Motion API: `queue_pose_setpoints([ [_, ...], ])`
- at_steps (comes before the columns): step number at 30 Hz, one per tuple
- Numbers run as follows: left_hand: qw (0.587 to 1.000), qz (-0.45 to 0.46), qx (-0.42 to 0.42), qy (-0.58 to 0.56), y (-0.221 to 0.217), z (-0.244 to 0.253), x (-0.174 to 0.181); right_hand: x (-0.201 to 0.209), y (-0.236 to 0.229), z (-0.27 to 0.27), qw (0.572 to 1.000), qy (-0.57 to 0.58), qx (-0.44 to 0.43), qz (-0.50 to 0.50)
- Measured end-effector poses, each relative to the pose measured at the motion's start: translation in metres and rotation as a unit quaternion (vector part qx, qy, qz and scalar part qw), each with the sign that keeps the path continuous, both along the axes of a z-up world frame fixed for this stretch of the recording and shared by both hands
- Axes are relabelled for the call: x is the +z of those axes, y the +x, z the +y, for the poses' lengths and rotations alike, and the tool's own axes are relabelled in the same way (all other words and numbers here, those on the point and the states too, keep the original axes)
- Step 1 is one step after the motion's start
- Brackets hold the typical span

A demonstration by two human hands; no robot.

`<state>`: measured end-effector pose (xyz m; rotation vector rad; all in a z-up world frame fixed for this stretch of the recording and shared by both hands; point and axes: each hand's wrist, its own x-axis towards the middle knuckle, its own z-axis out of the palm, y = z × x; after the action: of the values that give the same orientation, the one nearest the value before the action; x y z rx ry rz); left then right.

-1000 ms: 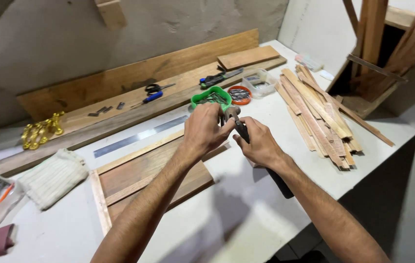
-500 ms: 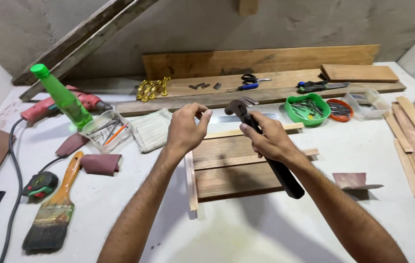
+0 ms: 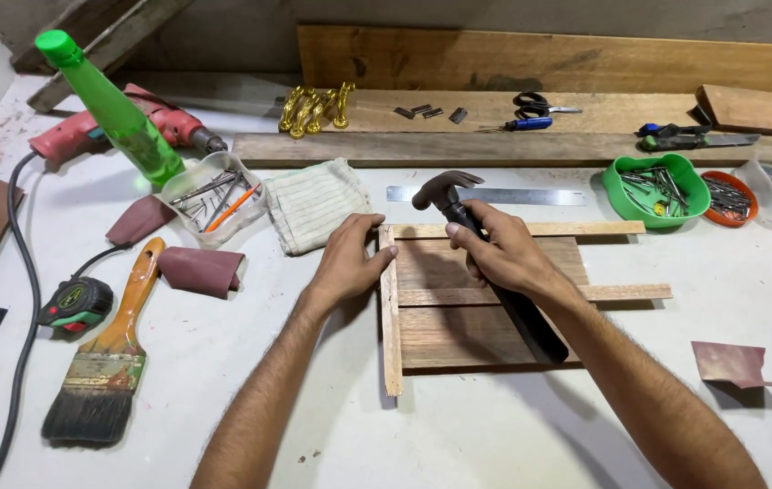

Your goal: The person assembles a small wooden frame on a workbench. They position thin wood strips around a wooden panel, hammer nails into the joints, measure a strip with a steel ruler, sand a piece with a sanding block, and press the strips into place while fastening them.

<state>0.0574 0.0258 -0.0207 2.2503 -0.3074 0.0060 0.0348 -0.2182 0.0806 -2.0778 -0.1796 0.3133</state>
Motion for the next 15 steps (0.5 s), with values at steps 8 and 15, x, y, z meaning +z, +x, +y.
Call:
queue_pose_setpoints([
  [8,0.998,0.03,0.021,-0.045,-0.006,-0.001,0.008,-0.014,0.005,0.005,0.99,-0.112,0.069,-0.041],
  [15,0.997,0.031,0.033,-0.054,-0.006,-0.002,0.007,0.004,0.001,0.014,0.978,-0.059,0.077,-0.183],
])
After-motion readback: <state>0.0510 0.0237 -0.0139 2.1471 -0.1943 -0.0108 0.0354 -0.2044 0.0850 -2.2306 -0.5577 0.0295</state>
